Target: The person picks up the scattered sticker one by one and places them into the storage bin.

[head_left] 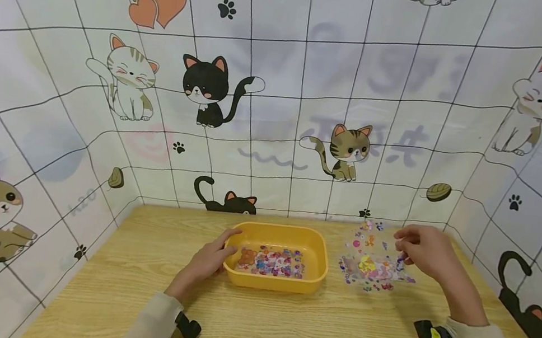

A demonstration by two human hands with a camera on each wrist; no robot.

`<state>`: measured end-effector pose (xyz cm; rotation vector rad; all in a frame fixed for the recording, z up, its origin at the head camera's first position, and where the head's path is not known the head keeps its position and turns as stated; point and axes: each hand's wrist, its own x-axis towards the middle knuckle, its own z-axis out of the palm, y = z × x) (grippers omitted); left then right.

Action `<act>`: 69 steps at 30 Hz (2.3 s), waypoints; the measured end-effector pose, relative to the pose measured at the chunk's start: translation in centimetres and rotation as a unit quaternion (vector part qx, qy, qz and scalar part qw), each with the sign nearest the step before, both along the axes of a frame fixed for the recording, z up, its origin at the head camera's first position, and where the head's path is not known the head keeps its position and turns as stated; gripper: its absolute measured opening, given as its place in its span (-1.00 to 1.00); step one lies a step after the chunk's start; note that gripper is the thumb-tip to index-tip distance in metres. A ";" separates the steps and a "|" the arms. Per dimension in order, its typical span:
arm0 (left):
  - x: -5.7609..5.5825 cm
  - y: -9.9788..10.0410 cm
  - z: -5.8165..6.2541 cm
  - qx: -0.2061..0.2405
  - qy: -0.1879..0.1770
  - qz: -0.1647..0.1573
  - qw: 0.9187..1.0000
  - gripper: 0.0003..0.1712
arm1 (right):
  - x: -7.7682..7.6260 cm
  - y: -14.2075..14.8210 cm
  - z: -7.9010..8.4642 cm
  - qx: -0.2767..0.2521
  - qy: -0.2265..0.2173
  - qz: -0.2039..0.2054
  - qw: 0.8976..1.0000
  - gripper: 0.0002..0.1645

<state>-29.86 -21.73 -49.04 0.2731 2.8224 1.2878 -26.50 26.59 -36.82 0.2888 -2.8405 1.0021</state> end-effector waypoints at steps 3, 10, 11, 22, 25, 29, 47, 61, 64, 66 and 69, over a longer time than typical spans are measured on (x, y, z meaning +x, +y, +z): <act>0.0 0.0 0.0 -0.003 0.001 -0.002 1.000 -0.45 | 0.2 -0.2 0.2 -0.003 0.003 -0.003 1.000 -0.62; 0.0 0.0 0.1 -0.001 -0.002 0.005 1.000 -0.46 | 0.7 -1.0 1.0 -0.004 0.014 -0.007 1.000 -0.65; 0.0 0.0 0.1 -0.003 -0.001 0.004 1.000 -0.46 | 0.7 -1.2 1.0 -0.005 0.016 -0.007 1.000 -0.66; -0.1 -0.1 0.0 0.001 -0.005 0.001 1.000 -0.44 | 1.1 -2.6 1.4 -0.028 0.038 -0.008 0.999 -0.68; -0.1 -0.1 0.1 0.000 -0.004 0.000 1.000 -0.44 | 1.3 -3.0 1.5 -0.036 0.043 -0.009 0.998 -0.69; -0.1 0.0 0.1 0.000 -0.003 0.000 1.000 -0.44 | 1.3 -3.7 1.7 -0.043 0.052 -0.001 0.998 -0.71; -0.1 0.0 0.1 -0.001 0.001 0.002 1.000 -0.45 | 0.3 -8.2 2.7 -0.066 0.067 0.037 0.995 -0.77; 0.0 -0.1 0.1 0.004 -0.004 -0.001 1.000 -0.45 | -0.8 -10.6 3.0 -0.073 0.055 0.067 0.994 -0.79; 0.0 -0.1 0.1 0.007 -0.004 -0.002 1.000 -0.45 | -1.0 -10.9 2.9 -0.075 0.051 0.069 0.993 -0.79; 0.0 -0.1 0.1 0.009 -0.004 -0.003 1.000 -0.45 | -1.1 -11.2 2.9 -0.077 0.045 0.072 0.993 -0.80; -0.1 -0.1 0.0 0.009 -0.004 -0.004 1.000 -0.45 | -1.5 -11.6 2.8 -0.085 0.029 0.077 0.993 -0.80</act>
